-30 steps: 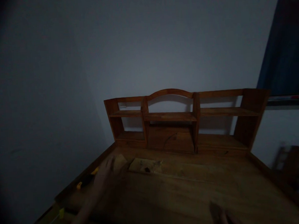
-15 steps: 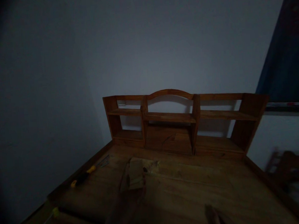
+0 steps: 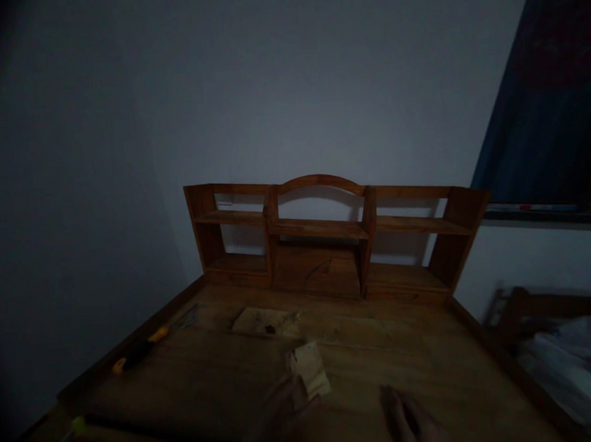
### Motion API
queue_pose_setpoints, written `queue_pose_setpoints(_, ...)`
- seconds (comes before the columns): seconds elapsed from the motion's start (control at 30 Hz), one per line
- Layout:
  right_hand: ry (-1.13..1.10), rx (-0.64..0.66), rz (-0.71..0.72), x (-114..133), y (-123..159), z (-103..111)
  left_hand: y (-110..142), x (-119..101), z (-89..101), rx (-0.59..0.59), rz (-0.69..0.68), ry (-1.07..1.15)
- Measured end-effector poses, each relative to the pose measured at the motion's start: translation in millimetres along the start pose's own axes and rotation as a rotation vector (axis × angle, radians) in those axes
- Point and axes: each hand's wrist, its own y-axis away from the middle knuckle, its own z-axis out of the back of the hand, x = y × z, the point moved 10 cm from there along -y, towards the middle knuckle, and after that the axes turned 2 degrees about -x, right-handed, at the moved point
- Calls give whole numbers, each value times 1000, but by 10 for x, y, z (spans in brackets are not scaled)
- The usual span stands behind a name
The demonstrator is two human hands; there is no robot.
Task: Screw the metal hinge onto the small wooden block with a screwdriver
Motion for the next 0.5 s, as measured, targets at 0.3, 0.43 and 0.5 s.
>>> queue_pose_setpoints(0.3,-187,-48,-36,47,-14,97,-47,11,-122,-36,209,257)
queue_pose_setpoints(0.43,-398,-96,-104,312,-22,124,-68,-555,-96,-104,-130,-233)
queue_pose_setpoints(0.5,-580,-93,-104,596,14,57,5,-750,-267,-93,-272,-372)
